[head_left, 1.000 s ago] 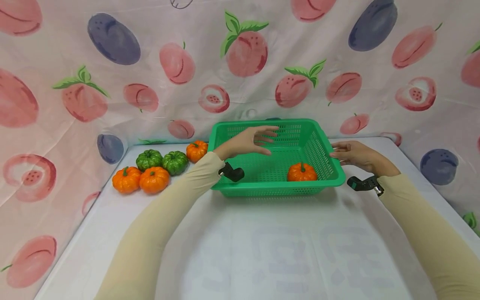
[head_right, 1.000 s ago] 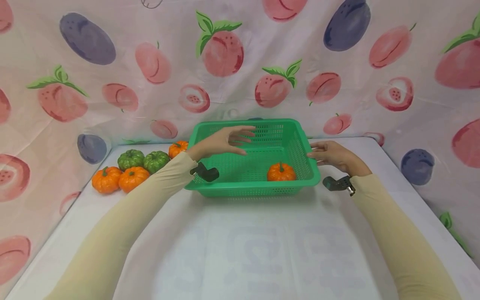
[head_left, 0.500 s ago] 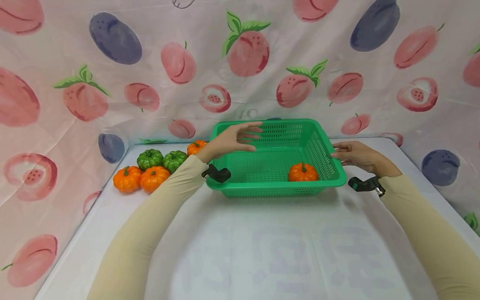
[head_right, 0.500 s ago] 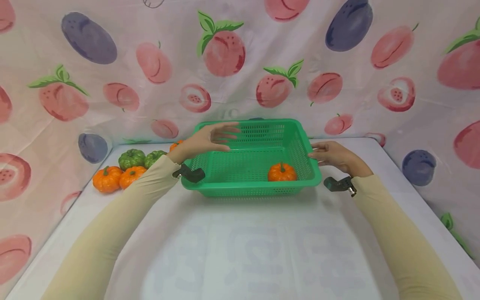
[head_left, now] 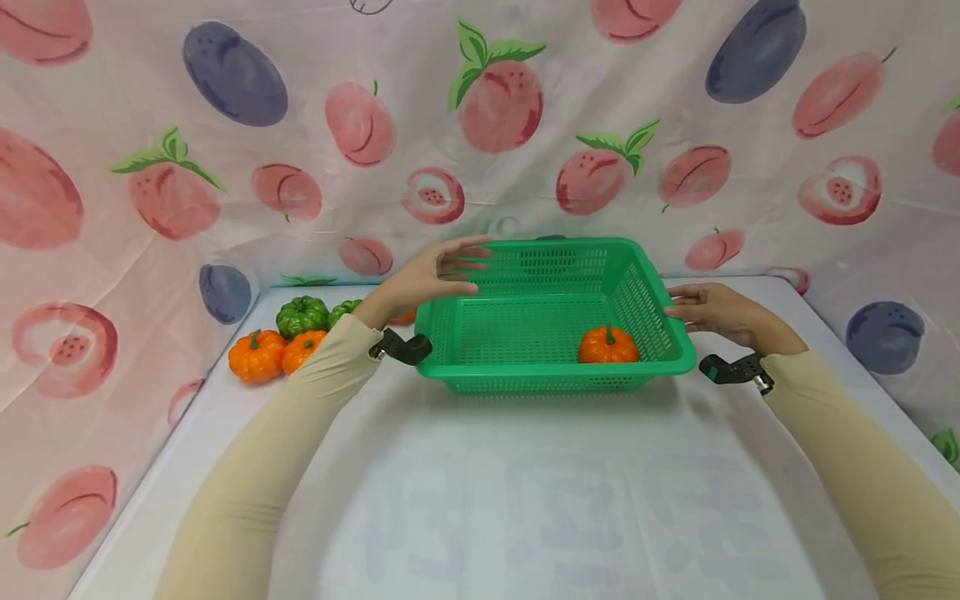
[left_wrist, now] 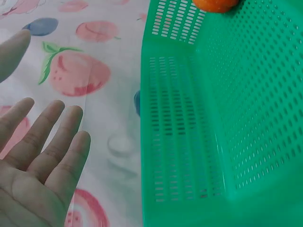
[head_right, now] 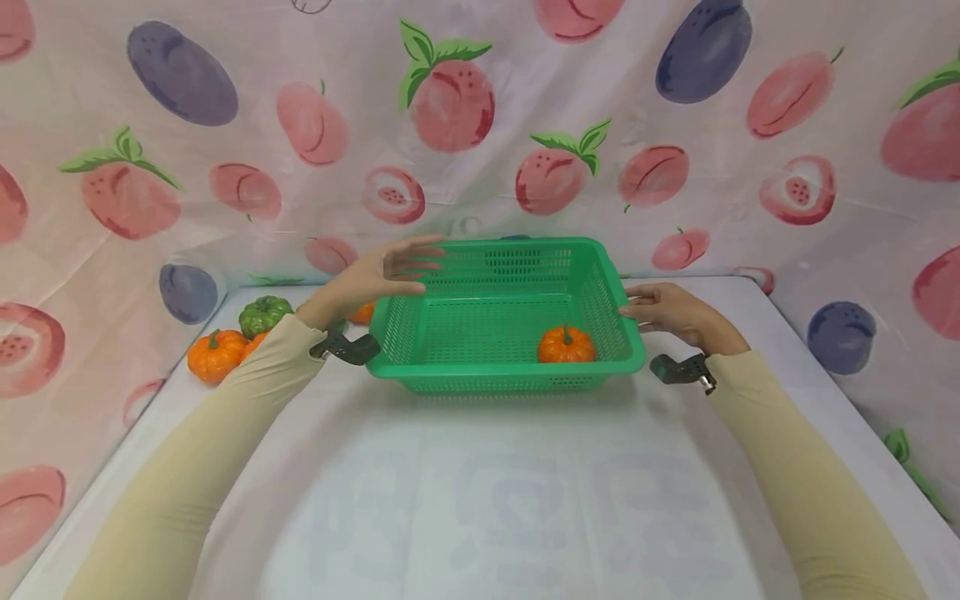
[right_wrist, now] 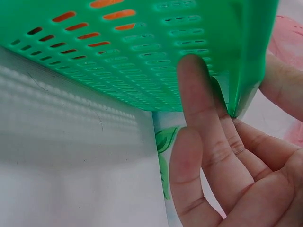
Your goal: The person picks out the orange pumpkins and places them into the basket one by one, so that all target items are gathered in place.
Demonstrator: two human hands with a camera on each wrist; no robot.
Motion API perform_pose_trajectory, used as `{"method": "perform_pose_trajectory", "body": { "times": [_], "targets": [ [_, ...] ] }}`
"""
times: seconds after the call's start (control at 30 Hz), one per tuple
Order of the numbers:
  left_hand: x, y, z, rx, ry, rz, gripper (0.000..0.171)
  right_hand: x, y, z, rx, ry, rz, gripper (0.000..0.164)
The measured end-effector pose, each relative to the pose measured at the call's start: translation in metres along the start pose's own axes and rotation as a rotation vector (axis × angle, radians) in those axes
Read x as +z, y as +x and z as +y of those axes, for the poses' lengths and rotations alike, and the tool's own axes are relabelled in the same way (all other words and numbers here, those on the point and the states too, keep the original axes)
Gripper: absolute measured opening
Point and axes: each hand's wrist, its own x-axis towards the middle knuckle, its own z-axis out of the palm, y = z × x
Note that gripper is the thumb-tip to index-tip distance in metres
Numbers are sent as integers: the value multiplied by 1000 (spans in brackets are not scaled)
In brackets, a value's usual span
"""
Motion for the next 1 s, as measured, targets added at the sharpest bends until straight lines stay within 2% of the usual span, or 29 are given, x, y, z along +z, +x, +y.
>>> {"method": "perform_pose_trajectory", "body": {
  "times": [0.23, 0.47, 0.77, 1.0],
  "targets": [
    [-12, -15, -1, -13, 31, 19, 65, 1, -1, -1, 4, 11, 3, 67],
    [-24, -31, -3, -73, 79, 27, 65, 1, 0, -2, 8, 6, 3, 67],
    [-32, -47, -8, -82, 56, 50, 63, 2, 0, -3, 12, 13, 0, 67],
    [-40, -60, -16, -89, 92, 89, 63, 2, 0, -2, 21, -9, 14, 69]
  ]
}}
